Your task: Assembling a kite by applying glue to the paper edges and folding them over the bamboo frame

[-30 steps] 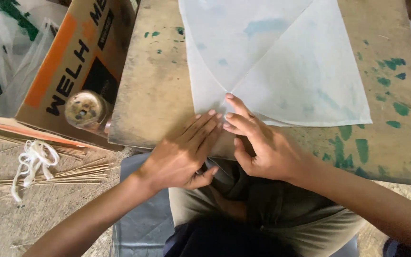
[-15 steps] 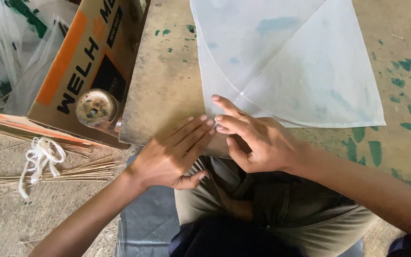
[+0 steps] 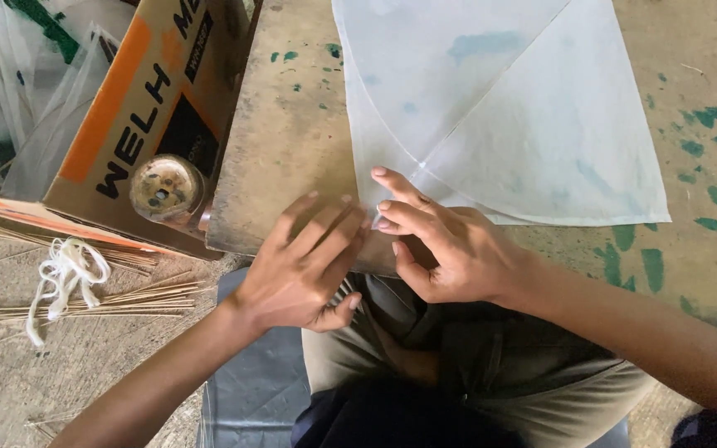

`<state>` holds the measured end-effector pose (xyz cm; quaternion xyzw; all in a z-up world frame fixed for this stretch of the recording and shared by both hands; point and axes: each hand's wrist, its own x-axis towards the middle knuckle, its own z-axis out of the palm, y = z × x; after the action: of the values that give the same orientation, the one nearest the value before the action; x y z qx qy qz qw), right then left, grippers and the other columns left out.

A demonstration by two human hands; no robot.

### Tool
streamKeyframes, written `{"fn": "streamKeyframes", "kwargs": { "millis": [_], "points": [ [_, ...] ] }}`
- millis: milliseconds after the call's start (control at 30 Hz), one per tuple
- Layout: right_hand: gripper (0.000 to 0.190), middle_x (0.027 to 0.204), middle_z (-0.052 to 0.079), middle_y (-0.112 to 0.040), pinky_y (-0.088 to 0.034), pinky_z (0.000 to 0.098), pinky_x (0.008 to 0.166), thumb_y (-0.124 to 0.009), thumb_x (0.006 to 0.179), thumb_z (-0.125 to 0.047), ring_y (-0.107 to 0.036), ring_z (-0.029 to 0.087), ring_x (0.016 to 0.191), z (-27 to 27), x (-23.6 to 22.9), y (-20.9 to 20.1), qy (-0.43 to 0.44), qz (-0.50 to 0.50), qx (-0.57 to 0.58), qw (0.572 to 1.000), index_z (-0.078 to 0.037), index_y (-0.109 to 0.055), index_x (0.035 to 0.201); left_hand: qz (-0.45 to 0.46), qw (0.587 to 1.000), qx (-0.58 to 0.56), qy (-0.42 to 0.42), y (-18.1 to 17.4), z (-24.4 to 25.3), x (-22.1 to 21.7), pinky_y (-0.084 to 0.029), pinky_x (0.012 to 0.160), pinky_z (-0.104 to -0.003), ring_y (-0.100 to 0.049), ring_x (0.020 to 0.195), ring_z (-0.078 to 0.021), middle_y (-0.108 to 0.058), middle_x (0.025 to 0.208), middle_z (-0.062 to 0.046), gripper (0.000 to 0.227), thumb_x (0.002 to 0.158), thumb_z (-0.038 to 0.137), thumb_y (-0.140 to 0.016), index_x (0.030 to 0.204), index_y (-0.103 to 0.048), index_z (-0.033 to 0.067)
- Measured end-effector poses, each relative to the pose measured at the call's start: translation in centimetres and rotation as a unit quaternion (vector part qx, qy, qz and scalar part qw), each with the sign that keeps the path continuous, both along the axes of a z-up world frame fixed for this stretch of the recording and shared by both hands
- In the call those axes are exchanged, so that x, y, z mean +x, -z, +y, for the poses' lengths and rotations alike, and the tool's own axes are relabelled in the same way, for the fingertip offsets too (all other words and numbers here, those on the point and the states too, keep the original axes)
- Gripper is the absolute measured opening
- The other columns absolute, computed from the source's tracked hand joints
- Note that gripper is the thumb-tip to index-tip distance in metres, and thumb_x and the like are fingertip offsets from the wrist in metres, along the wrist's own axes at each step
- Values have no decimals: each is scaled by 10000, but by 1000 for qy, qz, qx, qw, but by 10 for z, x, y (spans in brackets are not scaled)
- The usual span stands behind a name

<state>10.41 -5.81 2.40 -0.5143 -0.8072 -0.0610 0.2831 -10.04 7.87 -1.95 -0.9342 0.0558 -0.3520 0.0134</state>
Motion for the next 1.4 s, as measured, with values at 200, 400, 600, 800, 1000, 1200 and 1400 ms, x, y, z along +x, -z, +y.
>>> {"fn": "streamKeyframes", "kwargs": {
  "millis": [200, 400, 600, 800, 1000, 1200, 1400],
  "points": [
    [324, 1499, 318, -493, -604, 283, 584, -563, 995, -13, -813, 335, 1060, 1, -2, -1, -22, -28, 34, 999, 24, -470, 1302, -24, 999, 42, 5, 6, 5, 1, -495, 1001, -508, -638, 1160, -342, -679, 1187, -202, 631, 1012, 452, -348, 1103, -747, -29],
    [344, 1492, 304, -511, -608, 283, 579, -594, 968, -25, -805, 291, 981, 3, -5, -1, -6, -12, 20, 1000, 21, -471, 1286, -48, 998, 1, 36, 4, 7, 3, -496, 985, -517, -667, 1102, -377, -692, 1119, -221, 620, 1037, 420, -318, 1053, -721, -50],
    [327, 1463, 337, -521, -623, 259, 611, -591, 959, 1, -747, 378, 1217, 4, -6, -2, -16, 10, 19, 1000, 40, -462, 1257, -39, 999, -18, 33, 1, 4, 4, -491, 966, -501, -644, 1103, -367, -654, 1128, -224, 620, 1025, 395, -303, 1076, -712, -68],
    [340, 1491, 323, -498, -672, 291, 762, -584, 976, -11, -807, 249, 1013, 2, -3, 0, -15, 32, 11, 999, 37, -456, 1287, -25, 999, 16, 34, -13, 3, 9, -492, 920, -452, -631, 1015, -336, -661, 1057, -173, 568, 1018, 363, -317, 845, -702, -18],
    [477, 1571, 296, -424, -676, 258, 689, -555, 946, 21, -822, 276, 1040, -8, 6, 4, -11, 86, -45, 995, 19, -415, 1402, -63, 995, -39, 73, -18, -1, 21, -503, 802, -417, -674, 922, -352, -683, 1012, -216, 497, 1011, 331, -360, 851, -652, -39],
    [567, 1598, 285, -390, -703, 272, 737, -529, 899, 72, -836, 312, 991, -16, 10, -2, 1, 160, -71, 985, -18, -369, 1436, -31, 997, 0, 75, -22, -6, 25, -508, 804, -403, -675, 918, -339, -718, 970, -183, 361, 910, 208, -431, 784, -689, -11],
    [502, 1590, 255, -418, -619, 207, 552, -569, 929, 39, -838, 225, 946, -39, 29, -6, 68, 115, -65, 989, -36, -425, 1404, -20, 999, 26, 20, -29, -14, 44, -459, 730, -363, -537, 637, -236, -549, 668, -72, 266, 843, 251, -493, 634, -560, 100]
  ]
}}
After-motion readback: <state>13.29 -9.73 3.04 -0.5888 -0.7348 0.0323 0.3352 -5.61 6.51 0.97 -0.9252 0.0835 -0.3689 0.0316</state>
